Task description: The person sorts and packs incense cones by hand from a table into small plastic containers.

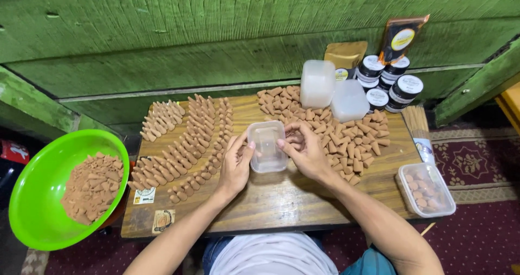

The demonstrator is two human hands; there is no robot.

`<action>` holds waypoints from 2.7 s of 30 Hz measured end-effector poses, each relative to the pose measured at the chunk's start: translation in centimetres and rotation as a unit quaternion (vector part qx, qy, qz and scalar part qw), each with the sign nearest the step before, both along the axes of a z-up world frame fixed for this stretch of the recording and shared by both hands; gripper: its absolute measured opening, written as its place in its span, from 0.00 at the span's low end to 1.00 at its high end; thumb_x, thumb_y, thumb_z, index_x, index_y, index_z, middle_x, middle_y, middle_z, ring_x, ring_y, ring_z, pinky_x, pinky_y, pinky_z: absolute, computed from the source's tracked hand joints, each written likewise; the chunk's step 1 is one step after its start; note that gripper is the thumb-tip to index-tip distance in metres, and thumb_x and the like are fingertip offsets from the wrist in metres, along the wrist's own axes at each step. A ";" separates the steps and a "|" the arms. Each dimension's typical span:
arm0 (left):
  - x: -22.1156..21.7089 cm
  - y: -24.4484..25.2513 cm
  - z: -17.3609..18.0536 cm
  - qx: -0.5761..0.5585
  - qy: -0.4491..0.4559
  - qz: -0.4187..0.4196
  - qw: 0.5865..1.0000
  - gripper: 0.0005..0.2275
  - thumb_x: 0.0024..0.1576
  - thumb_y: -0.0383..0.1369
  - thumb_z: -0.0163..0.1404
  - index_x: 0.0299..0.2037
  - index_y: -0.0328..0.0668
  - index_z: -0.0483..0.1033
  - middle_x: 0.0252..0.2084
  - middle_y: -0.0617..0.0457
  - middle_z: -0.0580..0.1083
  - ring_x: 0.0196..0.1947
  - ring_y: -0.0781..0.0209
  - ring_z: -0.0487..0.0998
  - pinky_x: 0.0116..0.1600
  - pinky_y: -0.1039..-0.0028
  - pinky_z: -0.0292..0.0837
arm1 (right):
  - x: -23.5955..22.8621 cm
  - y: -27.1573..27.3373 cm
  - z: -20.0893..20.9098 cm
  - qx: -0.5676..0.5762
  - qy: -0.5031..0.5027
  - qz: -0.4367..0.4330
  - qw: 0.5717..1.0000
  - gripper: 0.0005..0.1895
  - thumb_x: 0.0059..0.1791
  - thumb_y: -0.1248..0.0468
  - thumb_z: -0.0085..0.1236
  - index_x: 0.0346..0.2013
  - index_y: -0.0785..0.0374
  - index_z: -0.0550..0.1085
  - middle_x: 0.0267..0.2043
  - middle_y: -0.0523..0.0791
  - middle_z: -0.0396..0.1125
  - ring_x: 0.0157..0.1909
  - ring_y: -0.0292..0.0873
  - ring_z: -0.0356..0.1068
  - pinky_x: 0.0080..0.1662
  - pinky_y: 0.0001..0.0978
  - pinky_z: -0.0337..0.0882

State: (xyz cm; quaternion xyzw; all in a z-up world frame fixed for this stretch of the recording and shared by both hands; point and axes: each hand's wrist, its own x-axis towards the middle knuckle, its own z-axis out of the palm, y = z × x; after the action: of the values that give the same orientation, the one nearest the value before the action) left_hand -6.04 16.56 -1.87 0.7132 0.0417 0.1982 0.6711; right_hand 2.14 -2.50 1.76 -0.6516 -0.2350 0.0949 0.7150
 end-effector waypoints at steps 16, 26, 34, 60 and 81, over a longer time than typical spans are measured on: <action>-3.1 1.3 -3.2 0.018 0.002 -0.093 0.996 0.21 0.65 0.36 0.46 0.66 0.36 0.69 0.47 0.44 0.69 0.33 0.62 0.81 0.42 0.68 0.79 | 0.7 -1.3 0.3 -0.183 0.003 0.183 0.966 0.16 0.46 0.63 0.68 0.44 0.66 0.75 0.38 0.44 0.61 0.36 0.35 0.74 0.40 0.27 0.79; -2.2 1.3 -4.5 0.117 -0.052 -0.125 0.984 0.16 0.59 0.43 0.52 0.51 0.41 0.78 0.48 0.46 0.72 0.45 0.55 0.75 0.54 0.63 0.70 | 1.2 -0.6 -1.8 -0.150 -0.063 0.259 0.952 0.08 0.51 0.64 0.62 0.43 0.65 0.79 0.37 0.49 0.67 0.36 0.39 0.73 0.39 0.34 0.78; -2.4 1.4 -3.9 0.158 -0.114 -0.045 0.980 0.09 0.61 0.38 0.48 0.35 0.42 0.76 0.31 0.51 0.72 0.31 0.57 0.73 0.40 0.68 0.70 | 0.6 -0.5 -0.1 -0.141 0.044 0.269 0.952 0.15 0.51 0.61 0.63 0.49 0.64 0.74 0.30 0.43 0.70 0.33 0.32 0.68 0.37 0.23 0.73; -7.1 0.2 -1.5 0.267 -0.068 -0.127 0.953 0.32 0.50 0.43 0.61 0.64 0.41 0.65 0.58 0.43 0.68 0.40 0.42 0.82 0.45 0.57 0.78 | 1.2 -0.7 -0.2 -0.130 -0.027 0.348 0.928 0.09 0.46 0.67 0.68 0.40 0.67 0.83 0.41 0.49 0.70 0.41 0.39 0.73 0.44 0.30 0.78; -7.2 0.1 -0.2 0.294 -0.068 -0.140 0.943 0.33 0.49 0.45 0.62 0.62 0.39 0.66 0.55 0.41 0.70 0.48 0.35 0.79 0.50 0.52 0.75 | 1.4 -0.6 -0.4 -0.156 -0.027 0.366 0.917 0.09 0.47 0.65 0.68 0.39 0.65 0.83 0.39 0.47 0.71 0.41 0.36 0.72 0.43 0.26 0.78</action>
State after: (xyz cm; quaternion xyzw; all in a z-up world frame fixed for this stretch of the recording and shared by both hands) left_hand -13.24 16.66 -2.05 0.8623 -0.1642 0.1540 0.4537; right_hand 3.59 -3.09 1.40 -0.6255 -0.4583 0.3680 0.5131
